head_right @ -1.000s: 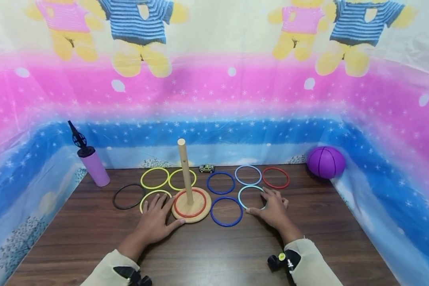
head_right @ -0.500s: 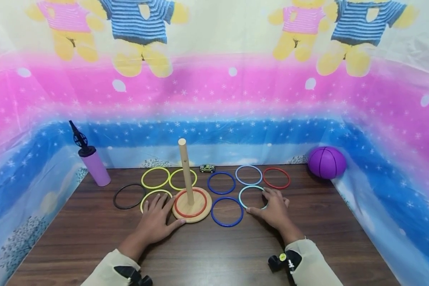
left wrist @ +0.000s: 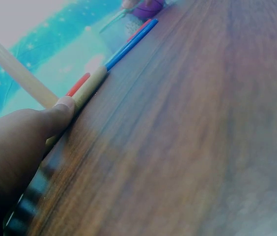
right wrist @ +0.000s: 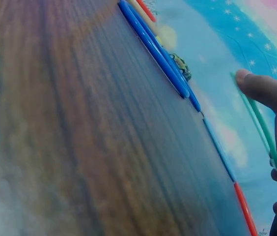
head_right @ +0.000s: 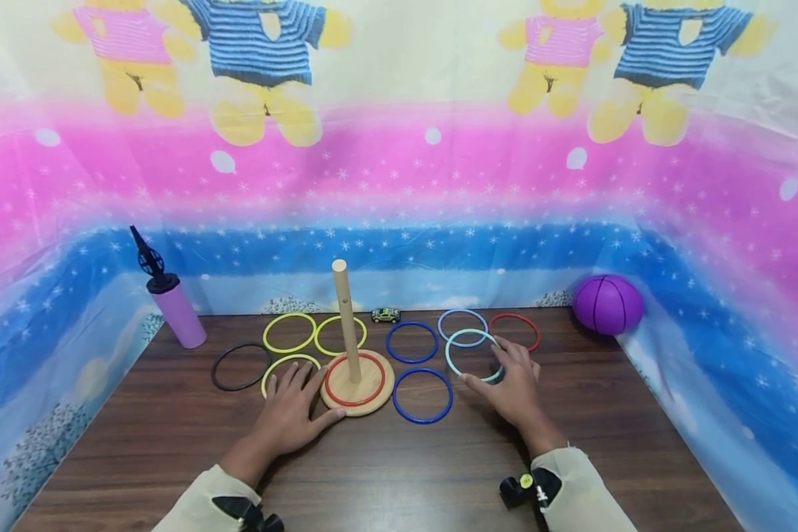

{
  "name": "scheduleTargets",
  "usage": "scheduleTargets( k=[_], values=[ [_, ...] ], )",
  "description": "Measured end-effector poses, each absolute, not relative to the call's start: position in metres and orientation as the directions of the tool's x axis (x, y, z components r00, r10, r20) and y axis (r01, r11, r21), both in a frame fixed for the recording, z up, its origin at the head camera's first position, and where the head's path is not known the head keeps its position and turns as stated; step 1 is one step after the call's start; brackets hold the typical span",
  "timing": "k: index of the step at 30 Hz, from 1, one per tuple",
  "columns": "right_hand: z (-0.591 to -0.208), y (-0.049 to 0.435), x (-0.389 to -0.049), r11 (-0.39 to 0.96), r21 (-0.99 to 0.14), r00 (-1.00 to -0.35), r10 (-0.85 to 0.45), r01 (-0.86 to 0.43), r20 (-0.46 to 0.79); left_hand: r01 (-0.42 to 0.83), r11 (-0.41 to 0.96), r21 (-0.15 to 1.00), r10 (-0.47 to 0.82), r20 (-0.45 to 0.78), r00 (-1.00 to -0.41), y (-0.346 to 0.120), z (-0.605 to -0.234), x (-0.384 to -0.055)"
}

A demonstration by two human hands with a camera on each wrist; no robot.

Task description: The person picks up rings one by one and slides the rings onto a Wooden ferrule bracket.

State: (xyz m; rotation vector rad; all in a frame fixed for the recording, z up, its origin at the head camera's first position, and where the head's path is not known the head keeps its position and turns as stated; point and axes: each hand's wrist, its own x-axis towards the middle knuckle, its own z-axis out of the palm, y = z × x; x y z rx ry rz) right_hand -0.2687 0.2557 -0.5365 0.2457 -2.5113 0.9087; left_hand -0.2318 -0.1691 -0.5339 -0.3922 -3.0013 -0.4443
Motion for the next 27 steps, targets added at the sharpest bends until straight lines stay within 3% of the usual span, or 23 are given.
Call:
scheduleTargets(
  k=[15,27],
  values=[
    [-0.514,0.240,-0.273,0.699,-0.527,-0.745,-0.011,-0.483,0.667,0.259,0.929,0.266,0.234,0.122,-0.964,-0.168,-0.535,-0.231],
    [-0.492,0.214,-0.272,0.641,-0.572,-0.743,0.004,-0.511,0.669,0.263,0.927,0.268,0.235,0.132,-0.963,-0.168,-0.534,-0.231]
  ],
)
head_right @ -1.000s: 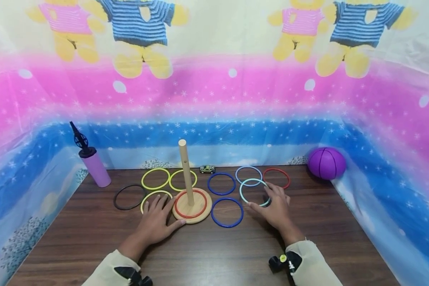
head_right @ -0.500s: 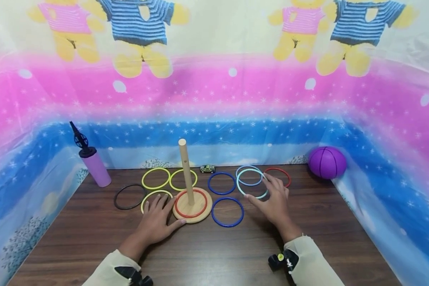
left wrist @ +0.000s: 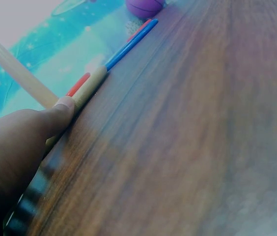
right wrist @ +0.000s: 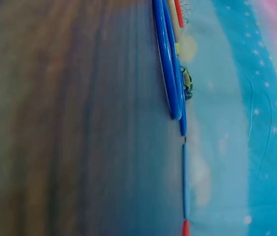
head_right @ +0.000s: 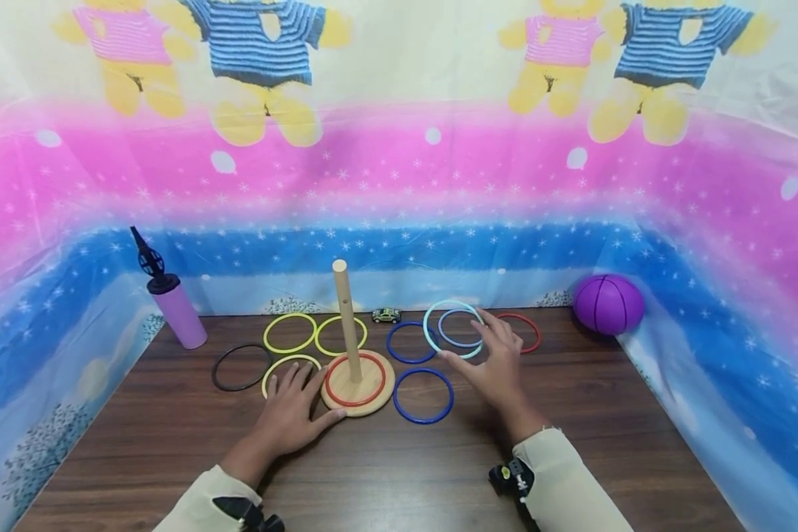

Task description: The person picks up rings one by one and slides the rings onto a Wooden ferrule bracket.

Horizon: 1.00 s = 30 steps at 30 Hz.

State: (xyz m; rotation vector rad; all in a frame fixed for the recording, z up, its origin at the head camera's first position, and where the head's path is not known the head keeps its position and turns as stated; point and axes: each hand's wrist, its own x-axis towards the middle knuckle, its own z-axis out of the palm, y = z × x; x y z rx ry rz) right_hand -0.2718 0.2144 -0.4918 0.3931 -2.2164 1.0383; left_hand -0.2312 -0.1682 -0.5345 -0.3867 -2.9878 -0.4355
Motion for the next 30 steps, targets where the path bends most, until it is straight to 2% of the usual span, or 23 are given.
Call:
scheduleTargets(
  k=[14,30],
  values=[
    [-0.461,0.179,-0.277,0.577,-0.527,-0.660,-0.029,-0.624,0.751,0.265,0.923,0.278,0.239,0.125,-0.963,-0.169,-0.533,-0.229],
    [-0.407,0.140,-0.280,0.518,-0.501,-0.619,-0.070,-0.693,0.782,0.270,0.921,0.281,0.242,0.130,-0.961,-0.169,-0.534,-0.230]
  ],
)
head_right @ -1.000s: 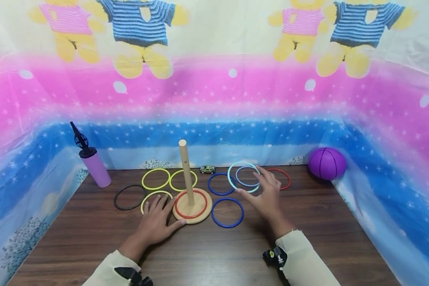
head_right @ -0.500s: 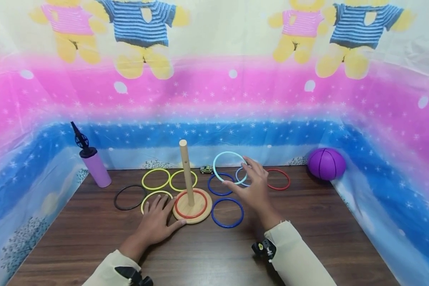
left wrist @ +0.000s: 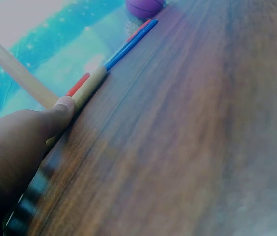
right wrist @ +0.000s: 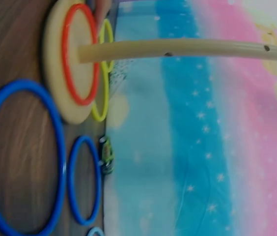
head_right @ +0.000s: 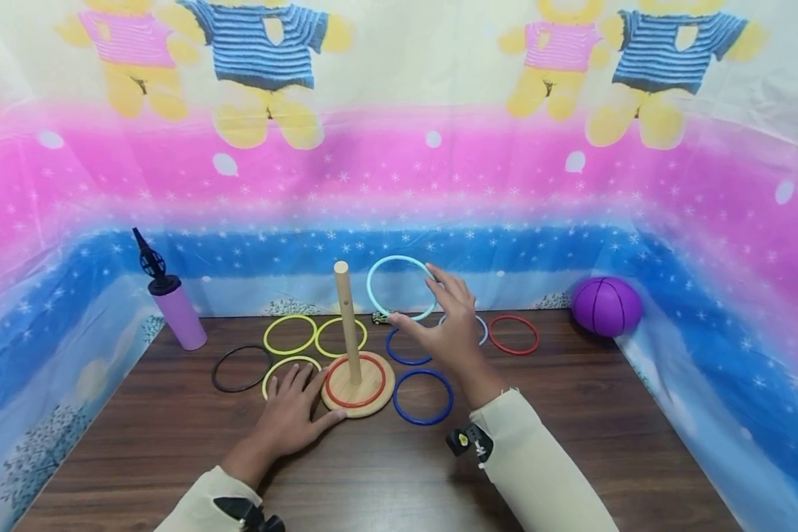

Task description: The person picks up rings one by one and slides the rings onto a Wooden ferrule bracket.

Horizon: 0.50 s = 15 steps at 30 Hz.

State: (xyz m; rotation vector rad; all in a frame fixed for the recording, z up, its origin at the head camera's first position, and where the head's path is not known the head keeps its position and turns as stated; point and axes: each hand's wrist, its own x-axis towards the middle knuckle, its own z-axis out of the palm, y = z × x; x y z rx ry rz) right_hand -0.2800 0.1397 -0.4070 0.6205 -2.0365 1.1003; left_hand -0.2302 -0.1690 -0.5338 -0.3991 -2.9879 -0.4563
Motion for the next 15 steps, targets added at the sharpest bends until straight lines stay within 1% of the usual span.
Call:
scheduleTargets(
  k=[8,15],
  values=[
    [-0.391,0.123,-0.281,0.454,-0.511,-0.591,-0.044,-0.730,0.805,0.267,0.922,0.280,0.240,0.127,-0.962,-0.168,-0.533,-0.231],
    [-0.381,0.107,-0.279,0.385,-0.541,-0.600,-0.043,-0.748,0.799,0.260,0.925,0.277,0.236,0.118,-0.965,-0.168,-0.533,-0.230]
  ],
)
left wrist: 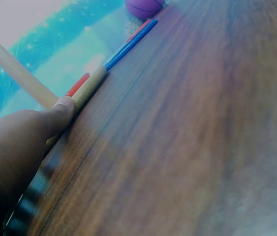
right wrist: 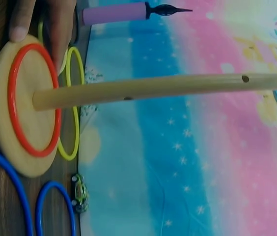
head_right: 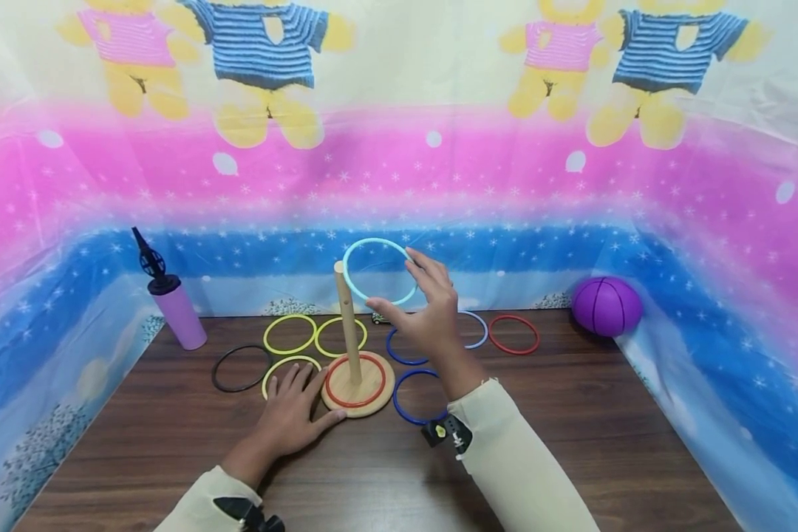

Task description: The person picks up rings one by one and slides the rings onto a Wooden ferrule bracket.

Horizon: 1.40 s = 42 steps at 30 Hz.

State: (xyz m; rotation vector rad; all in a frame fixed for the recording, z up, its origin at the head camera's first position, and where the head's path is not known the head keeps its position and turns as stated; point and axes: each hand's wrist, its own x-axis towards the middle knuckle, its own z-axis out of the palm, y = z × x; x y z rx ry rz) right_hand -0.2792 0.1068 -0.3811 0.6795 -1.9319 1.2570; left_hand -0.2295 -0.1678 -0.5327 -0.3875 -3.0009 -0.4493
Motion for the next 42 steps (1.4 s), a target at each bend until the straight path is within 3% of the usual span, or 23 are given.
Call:
scheduleTargets(
  k=[9,22,42],
  values=[
    [-0.380,0.087,-0.278,0.387,-0.519,-0.591,-0.089,-0.763,0.802,0.264,0.923,0.281,0.238,0.125,-0.963,-0.169,-0.534,-0.230],
    [-0.413,0.083,-0.277,0.409,-0.531,-0.624,-0.135,-0.743,0.770,0.262,0.925,0.274,0.238,0.118,-0.964,-0.168,-0.533,-0.231],
    [-0.463,0.089,-0.269,0.460,-0.617,-0.755,-0.219,-0.639,0.618,0.262,0.926,0.271,0.239,0.115,-0.964,-0.168,-0.536,-0.232]
  ],
)
